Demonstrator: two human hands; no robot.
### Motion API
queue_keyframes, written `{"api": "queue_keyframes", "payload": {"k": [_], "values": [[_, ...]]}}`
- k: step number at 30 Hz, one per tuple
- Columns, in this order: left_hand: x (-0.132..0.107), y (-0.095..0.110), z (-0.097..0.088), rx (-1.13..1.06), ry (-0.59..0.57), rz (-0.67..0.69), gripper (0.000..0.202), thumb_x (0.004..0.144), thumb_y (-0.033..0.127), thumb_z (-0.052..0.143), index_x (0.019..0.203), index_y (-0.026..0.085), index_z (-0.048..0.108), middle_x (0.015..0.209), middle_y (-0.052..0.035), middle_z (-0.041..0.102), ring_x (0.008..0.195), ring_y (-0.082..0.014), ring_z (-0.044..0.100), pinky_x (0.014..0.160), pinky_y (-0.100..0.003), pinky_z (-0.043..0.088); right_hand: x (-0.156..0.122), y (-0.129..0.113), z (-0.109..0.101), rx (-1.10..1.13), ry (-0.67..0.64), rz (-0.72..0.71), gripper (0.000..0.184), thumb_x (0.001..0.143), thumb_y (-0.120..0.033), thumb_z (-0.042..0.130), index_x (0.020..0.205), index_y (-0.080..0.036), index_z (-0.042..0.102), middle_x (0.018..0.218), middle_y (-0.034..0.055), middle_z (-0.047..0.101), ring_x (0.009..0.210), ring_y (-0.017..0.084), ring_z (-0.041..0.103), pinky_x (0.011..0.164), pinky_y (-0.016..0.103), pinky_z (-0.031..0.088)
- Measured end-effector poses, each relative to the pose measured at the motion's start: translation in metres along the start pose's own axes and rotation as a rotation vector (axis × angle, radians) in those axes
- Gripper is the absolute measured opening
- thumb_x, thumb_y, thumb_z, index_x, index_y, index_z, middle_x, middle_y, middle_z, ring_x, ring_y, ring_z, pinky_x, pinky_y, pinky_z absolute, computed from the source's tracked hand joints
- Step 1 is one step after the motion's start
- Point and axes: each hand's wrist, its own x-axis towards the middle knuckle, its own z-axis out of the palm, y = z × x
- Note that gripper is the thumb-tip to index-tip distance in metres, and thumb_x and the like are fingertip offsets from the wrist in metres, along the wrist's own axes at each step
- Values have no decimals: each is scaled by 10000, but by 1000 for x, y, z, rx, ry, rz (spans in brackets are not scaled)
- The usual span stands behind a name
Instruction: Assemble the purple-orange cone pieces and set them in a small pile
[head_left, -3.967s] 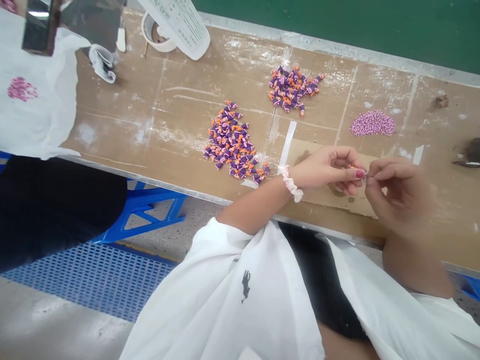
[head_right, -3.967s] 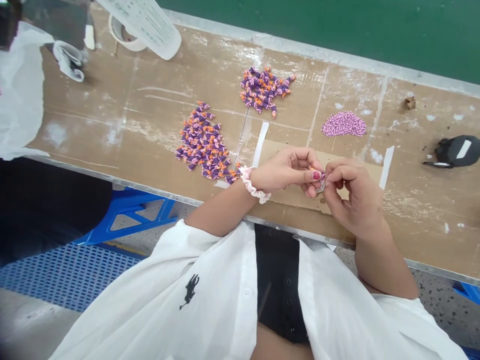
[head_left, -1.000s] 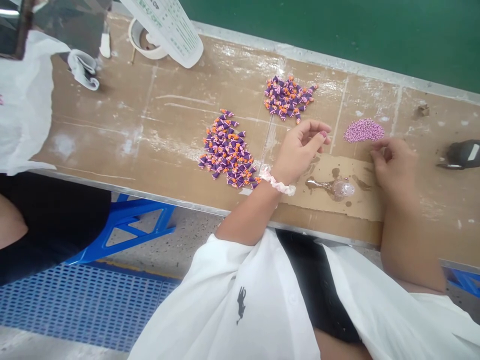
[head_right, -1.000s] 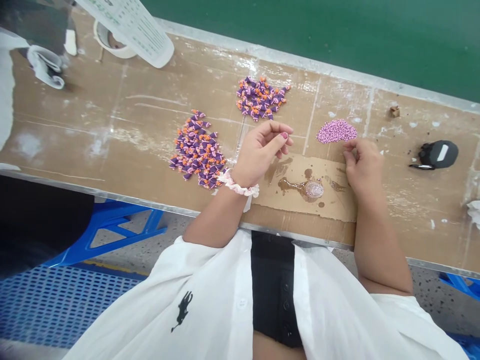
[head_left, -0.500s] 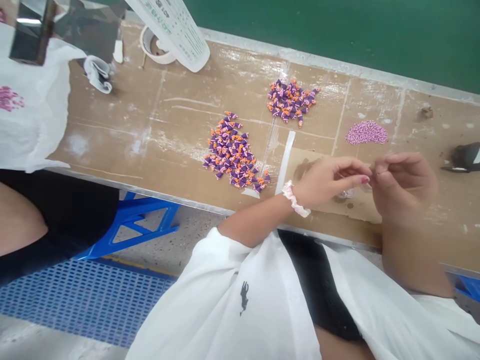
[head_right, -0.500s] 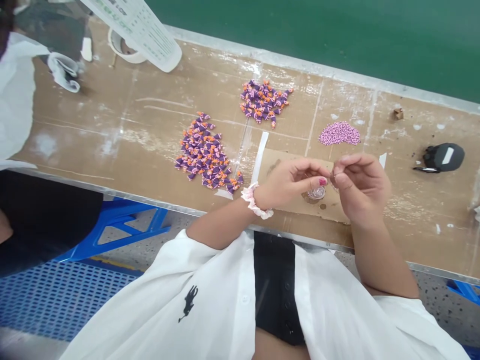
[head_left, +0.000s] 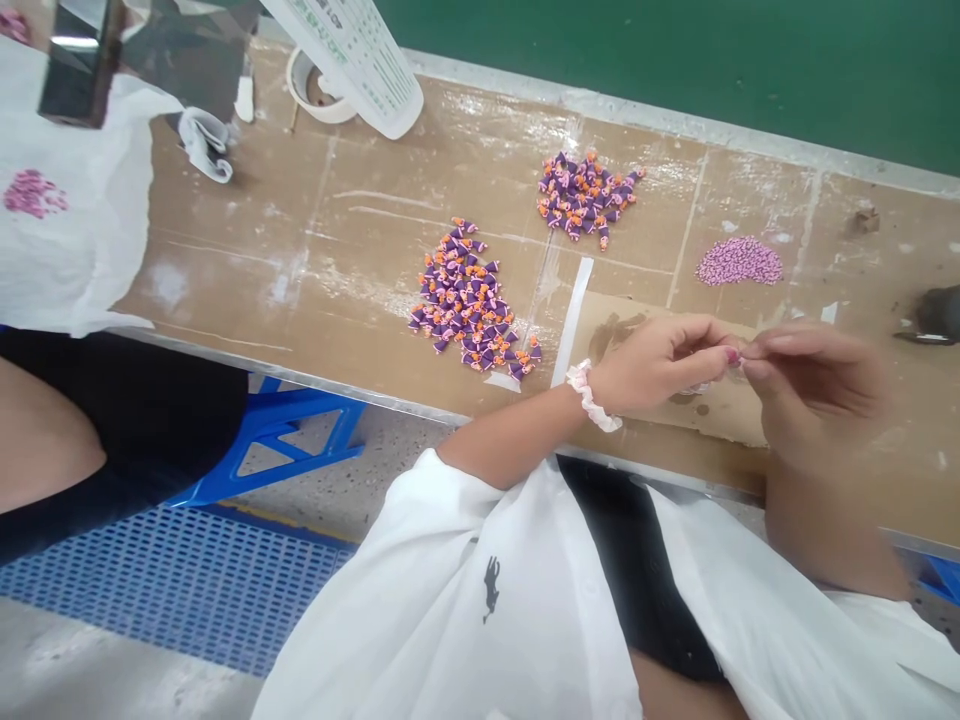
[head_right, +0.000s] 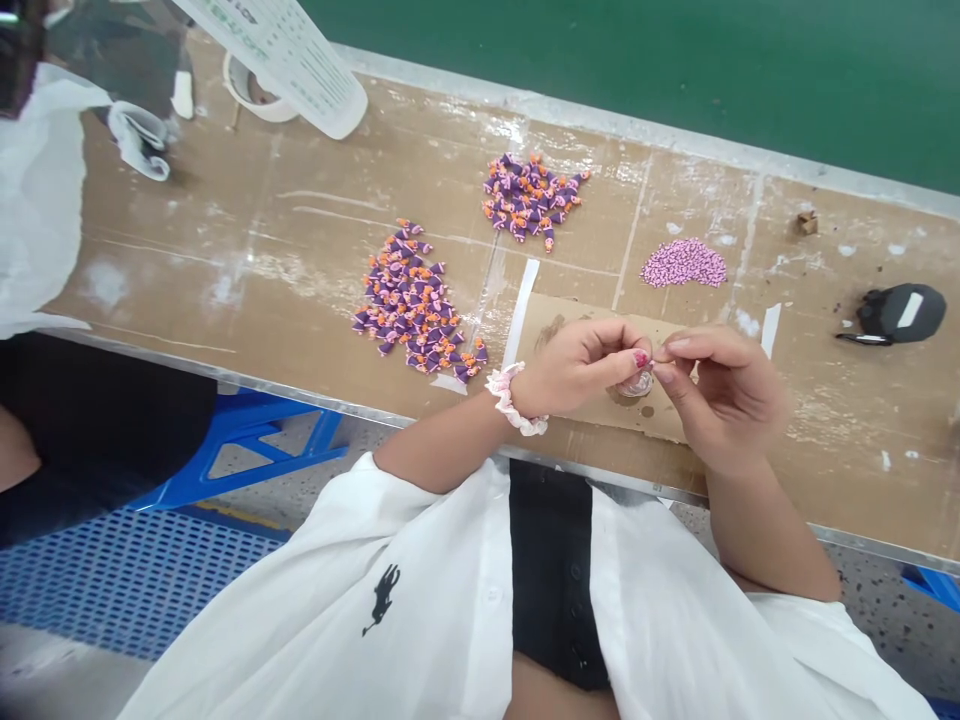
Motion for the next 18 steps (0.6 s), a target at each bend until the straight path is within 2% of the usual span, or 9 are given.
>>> {"api": "queue_keyframes", "payload": {"k": [3, 6, 10, 14, 18], "values": [[-1, 1, 1, 7, -11, -2, 416, 832, 591, 558, 808, 181, 492, 637, 36, 447, 575, -57, 430, 555, -226, 409, 2, -1, 0, 0, 19, -17, 334, 714, -165, 723, 957, -389, 671, 765, -23, 654, 683, 186, 615, 550, 366, 478], [-1, 2, 1, 124, 15, 28, 385, 865, 560, 528, 824, 179, 496, 686, 22, 491, 593, -54, 448, 575, -214, 419, 4, -2, 1, 2, -22, -26, 233, 728, -177, 709, 877, -345, 643, 738, -23, 634, 664, 178, 604, 573, 366, 488], [-1, 3, 0, 364, 68, 193, 277, 914, 431, 480, 811, 176, 521, 755, -3, 564, 665, -66, 505, 644, -208, 438, 2, -4, 4, 17, -26, 1, 200, 745, -229, 703, 859, -332, 575, 747, -28, 614, 643, 172, 588, 562, 355, 479], [-1, 5, 1, 678, 111, 392, 216, 920, 328, 445, 773, 192, 525, 723, -16, 571, 690, -101, 515, 708, -245, 451, -1, -6, 7, 14, -15, 51, 202, 751, -251, 691, 842, -322, 526, 731, -34, 585, 620, 163, 566, 549, 348, 473], [0, 6, 1, 928, 112, 480, 225, 904, 268, 389, 741, 214, 535, 752, -53, 595, 776, -148, 564, 810, -297, 478, -4, -5, 6, -18, -18, 76, 195, 752, -244, 671, 862, -322, 530, 741, -20, 591, 647, 167, 567, 546, 345, 475]]}}
